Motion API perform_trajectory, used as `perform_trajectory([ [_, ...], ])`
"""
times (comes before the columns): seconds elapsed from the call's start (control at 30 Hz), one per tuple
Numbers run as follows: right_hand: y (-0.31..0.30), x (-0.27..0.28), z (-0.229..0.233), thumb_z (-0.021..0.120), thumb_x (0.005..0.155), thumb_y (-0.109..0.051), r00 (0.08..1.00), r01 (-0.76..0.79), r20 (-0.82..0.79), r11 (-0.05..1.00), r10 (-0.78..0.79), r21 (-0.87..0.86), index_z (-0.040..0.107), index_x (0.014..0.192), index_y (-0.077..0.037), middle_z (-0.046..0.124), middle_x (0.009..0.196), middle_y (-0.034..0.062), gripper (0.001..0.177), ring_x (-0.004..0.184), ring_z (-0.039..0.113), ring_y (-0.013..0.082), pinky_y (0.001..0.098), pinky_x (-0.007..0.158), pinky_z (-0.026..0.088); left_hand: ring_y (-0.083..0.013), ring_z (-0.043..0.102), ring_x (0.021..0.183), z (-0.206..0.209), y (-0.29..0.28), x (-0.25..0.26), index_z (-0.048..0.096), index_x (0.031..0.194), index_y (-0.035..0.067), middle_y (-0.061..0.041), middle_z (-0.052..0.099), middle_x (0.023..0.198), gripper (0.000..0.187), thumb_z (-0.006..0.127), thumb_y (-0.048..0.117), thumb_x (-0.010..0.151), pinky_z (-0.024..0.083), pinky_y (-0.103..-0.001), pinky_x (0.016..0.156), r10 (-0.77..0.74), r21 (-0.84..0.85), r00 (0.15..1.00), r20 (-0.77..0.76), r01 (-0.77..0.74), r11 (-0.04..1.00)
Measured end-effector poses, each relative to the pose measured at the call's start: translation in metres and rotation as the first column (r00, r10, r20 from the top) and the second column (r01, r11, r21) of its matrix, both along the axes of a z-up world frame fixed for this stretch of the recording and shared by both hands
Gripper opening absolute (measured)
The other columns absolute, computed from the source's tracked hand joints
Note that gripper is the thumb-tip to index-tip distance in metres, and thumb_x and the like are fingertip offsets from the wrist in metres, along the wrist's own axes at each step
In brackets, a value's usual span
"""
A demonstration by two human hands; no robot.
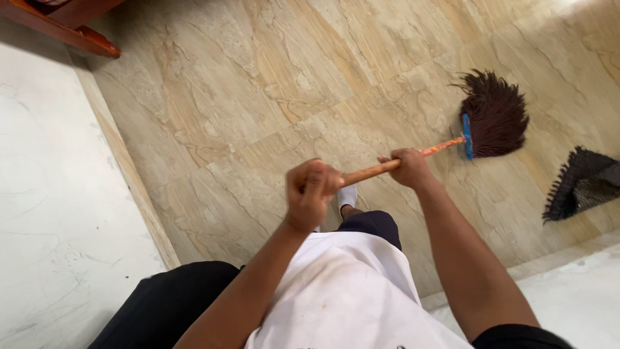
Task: The person mops the tiled floor of a room using a string mop with a wooden handle. They move the mop back and forth across the floor, cleaning around furniture such as a bed and a wardrobe, and maneuvering under hanging clothes.
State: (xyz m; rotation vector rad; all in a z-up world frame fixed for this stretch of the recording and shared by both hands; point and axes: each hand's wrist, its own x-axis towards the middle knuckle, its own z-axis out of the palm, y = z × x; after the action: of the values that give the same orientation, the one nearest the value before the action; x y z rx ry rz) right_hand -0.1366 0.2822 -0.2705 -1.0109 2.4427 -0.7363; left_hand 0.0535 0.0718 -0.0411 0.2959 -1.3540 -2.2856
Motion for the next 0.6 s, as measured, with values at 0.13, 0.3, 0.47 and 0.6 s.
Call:
perform_trajectory([
  [0.13, -0.052, 0.074, 0.001, 0.083, 0.084, -0.033, 0.996, -0.083, 0.009, 0.989, 0.085, -0.125, 0.061, 0.060, -0.006, 0.062, 0.063, 0.0198, 0.043, 0.063, 0.062, 0.0413, 0.0509, 0.059, 0.047, -0.0087, 0.033, 0.055, 0.029, -0.037, 0.076, 0.036, 0.070, 0.012, 0.003, 0.034, 0.059, 0.048, 0.047, 0.024, 0.116, 0.046, -0.032, 0.062, 0.078, 0.003, 0.997, 0.002, -0.078, 0.997],
  [0.3, -0.141, 0.189, 0.038, 0.078, 0.083, -0.037, 0.965, -0.206, 0.134, 0.967, 0.226, -0.149, 0.064, 0.065, -0.009, 0.065, 0.068, 0.0171, 0.036, 0.068, 0.064, 0.0413, 0.0520, 0.062, 0.049, -0.0072, 0.033, 0.050, 0.093, -0.095, 0.186, 0.037, 0.071, 0.014, 0.003, 0.032, 0.057, 0.047, 0.047, 0.022, 0.117, 0.049, -0.034, 0.057, 0.265, -0.142, 0.962, 0.059, -0.254, 0.957],
  [0.47, -0.219, 0.287, 0.096, 0.071, 0.091, -0.040, 0.908, -0.339, 0.165, 0.906, 0.386, -0.255, 0.064, 0.067, -0.009, 0.067, 0.071, 0.0168, 0.040, 0.072, 0.065, 0.0416, 0.0510, 0.067, 0.051, -0.0075, 0.035, 0.038, 0.172, -0.130, 0.264, 0.038, 0.074, 0.016, 0.003, 0.031, 0.050, 0.047, 0.045, 0.031, 0.118, 0.050, -0.039, 0.053, 0.435, -0.489, 0.899, 0.045, -0.359, 0.795],
  [0.6, -0.247, 0.320, 0.124, 0.074, 0.086, -0.037, 0.828, -0.432, 0.314, 0.885, 0.465, -0.173, 0.068, 0.073, -0.008, 0.070, 0.078, 0.0161, 0.032, 0.078, 0.066, 0.0407, 0.0511, 0.070, 0.052, -0.0081, 0.025, 0.034, 0.190, -0.142, 0.293, 0.032, 0.067, 0.018, 0.003, 0.025, 0.044, 0.056, 0.046, 0.043, 0.115, 0.038, -0.035, 0.047, 0.547, -0.451, 0.819, 0.174, -0.428, 0.784],
])
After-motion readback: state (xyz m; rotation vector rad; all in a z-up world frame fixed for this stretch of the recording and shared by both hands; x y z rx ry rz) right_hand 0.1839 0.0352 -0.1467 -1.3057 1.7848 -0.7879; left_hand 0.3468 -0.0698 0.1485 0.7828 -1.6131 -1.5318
